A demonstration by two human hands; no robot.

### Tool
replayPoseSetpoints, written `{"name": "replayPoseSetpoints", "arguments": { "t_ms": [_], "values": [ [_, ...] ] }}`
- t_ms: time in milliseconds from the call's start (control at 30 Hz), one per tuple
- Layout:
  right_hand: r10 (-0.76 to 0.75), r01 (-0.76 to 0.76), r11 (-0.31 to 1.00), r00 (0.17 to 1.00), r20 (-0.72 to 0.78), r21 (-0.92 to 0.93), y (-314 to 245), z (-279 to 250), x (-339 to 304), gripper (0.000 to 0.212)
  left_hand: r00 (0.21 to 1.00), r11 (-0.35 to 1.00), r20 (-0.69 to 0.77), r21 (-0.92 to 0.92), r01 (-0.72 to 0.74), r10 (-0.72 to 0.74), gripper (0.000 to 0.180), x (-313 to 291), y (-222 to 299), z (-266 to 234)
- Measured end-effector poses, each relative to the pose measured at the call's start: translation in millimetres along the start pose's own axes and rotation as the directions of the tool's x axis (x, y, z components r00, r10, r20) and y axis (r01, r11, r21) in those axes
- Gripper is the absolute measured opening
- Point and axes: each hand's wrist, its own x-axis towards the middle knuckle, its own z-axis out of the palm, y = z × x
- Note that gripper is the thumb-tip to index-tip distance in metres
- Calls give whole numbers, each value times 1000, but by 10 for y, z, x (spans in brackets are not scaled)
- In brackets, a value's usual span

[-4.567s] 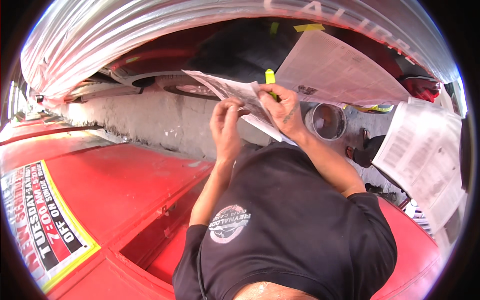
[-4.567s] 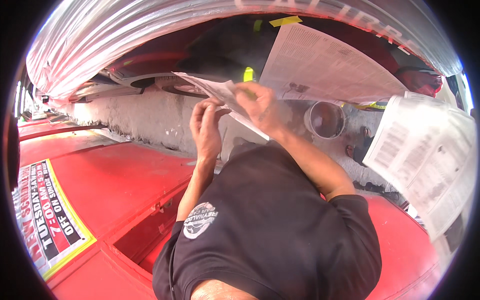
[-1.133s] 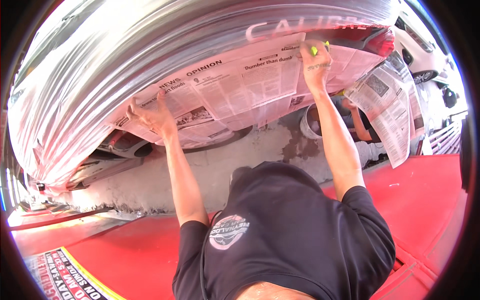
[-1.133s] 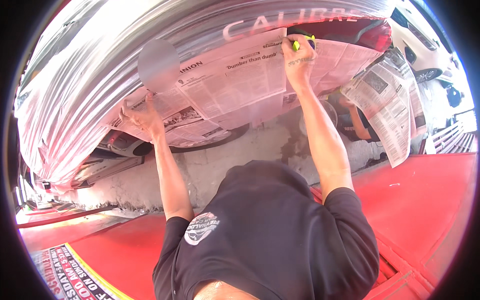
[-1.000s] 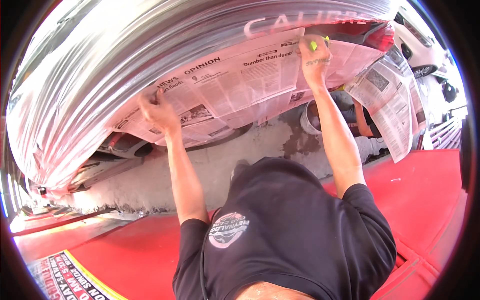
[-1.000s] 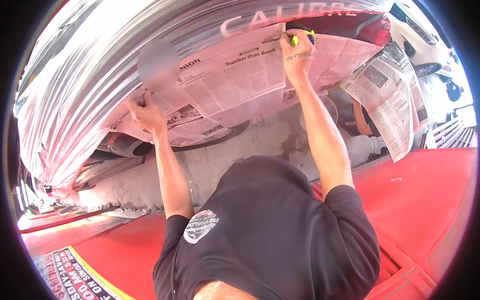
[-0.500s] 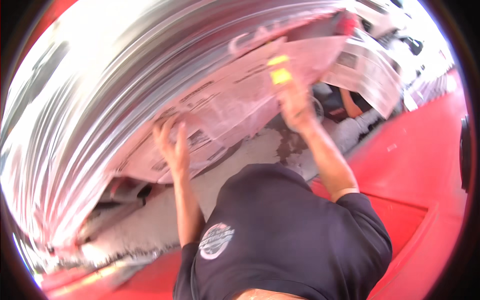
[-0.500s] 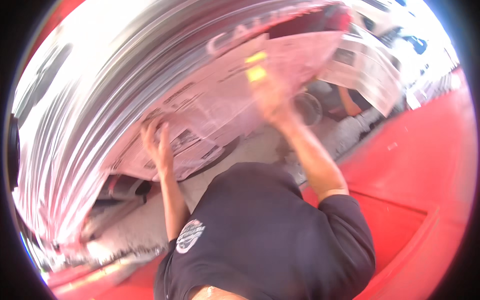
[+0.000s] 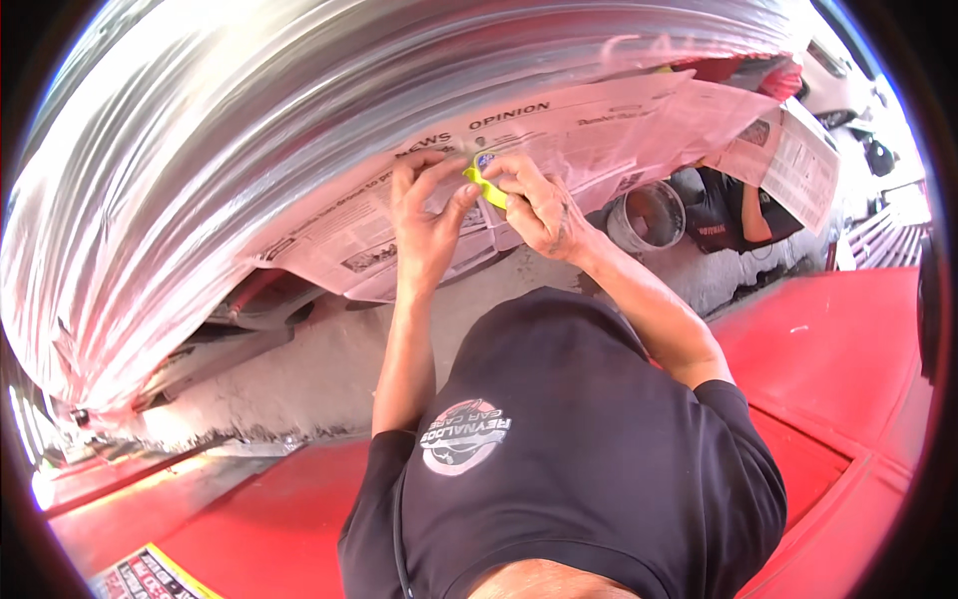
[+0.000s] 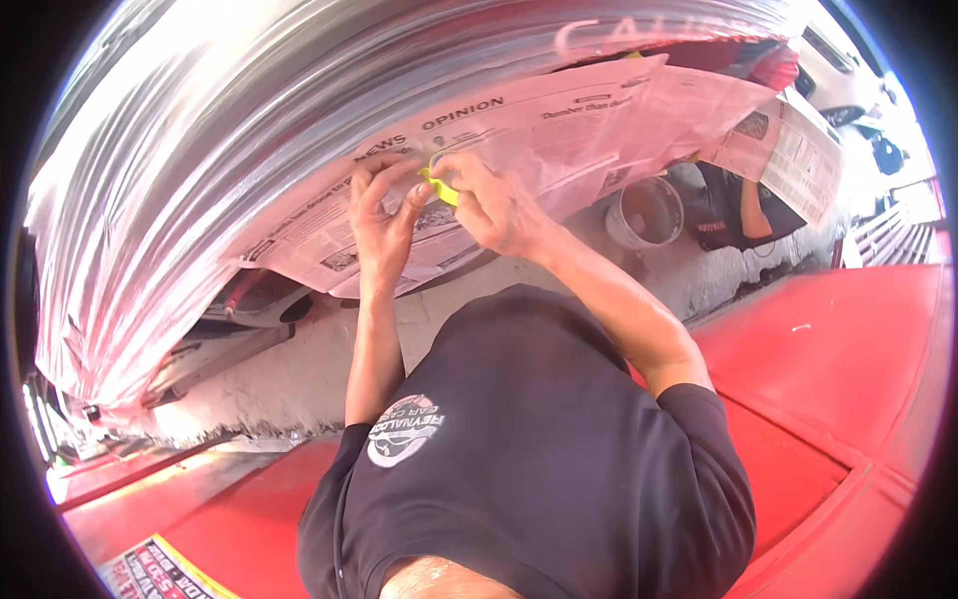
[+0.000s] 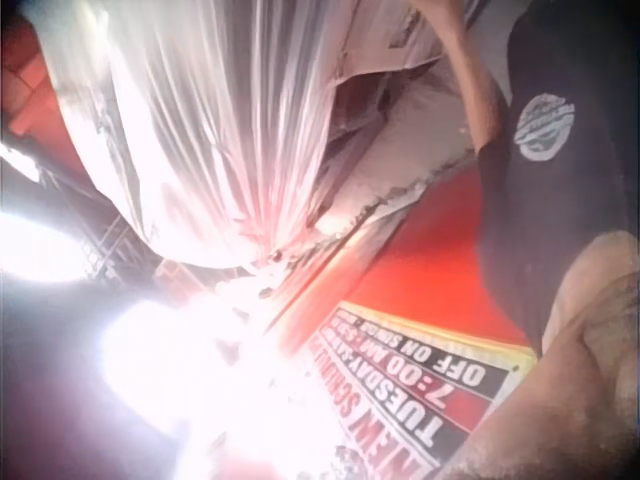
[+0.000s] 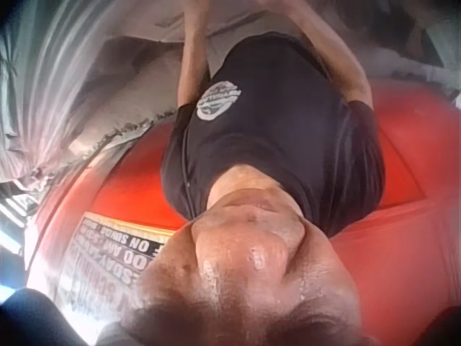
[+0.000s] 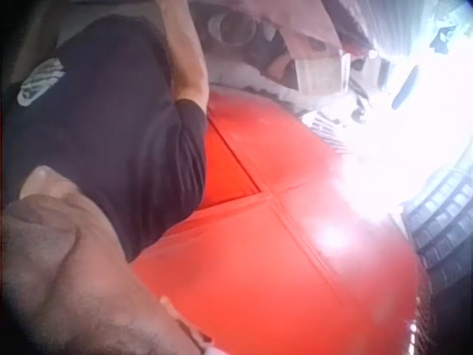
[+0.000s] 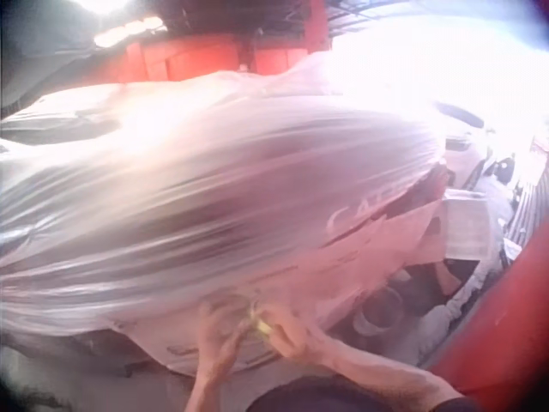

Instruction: The person tapes newspaper sheets onto a plastic-wrapped vehicle surface using yellow tape. They repeatedly tear tape, position newspaper sections, and smooth them over the curved bodywork to create a protective mask.

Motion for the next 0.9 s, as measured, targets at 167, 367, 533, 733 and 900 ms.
{"name": "replayPoseSetpoints", "arguments": {
  "t_ms": [167, 367, 533, 733, 900],
  "values": [
    [-115, 112, 992, 992, -58, -55, -12, 80, 24, 39, 998, 1000, -56, -8, -2, 1, 20, -10, -105, 35],
    [-197, 99, 927, 949, -246, -363, 16, 103, 33, 30, 988, 995, -121, 43, -92, 96, 10, -6, -139, 156],
    [78, -284, 934, 754, -652, -217, 155, -492, -34, 23, 968, 999, -247, 11, -36, 37, 8, 3, -219, 148],
    [-174, -43, 880, 897, -406, -472, 163, -537, -189, 27, 974, 999, -228, 40, 15, -5, 7, 1, -61, 240],
    [-279, -72, 758, 863, -421, -649, 398, -631, 32, 35, 974, 998, -225, -66, 15, -29, 8, -27, -128, 204]
  ]
}}
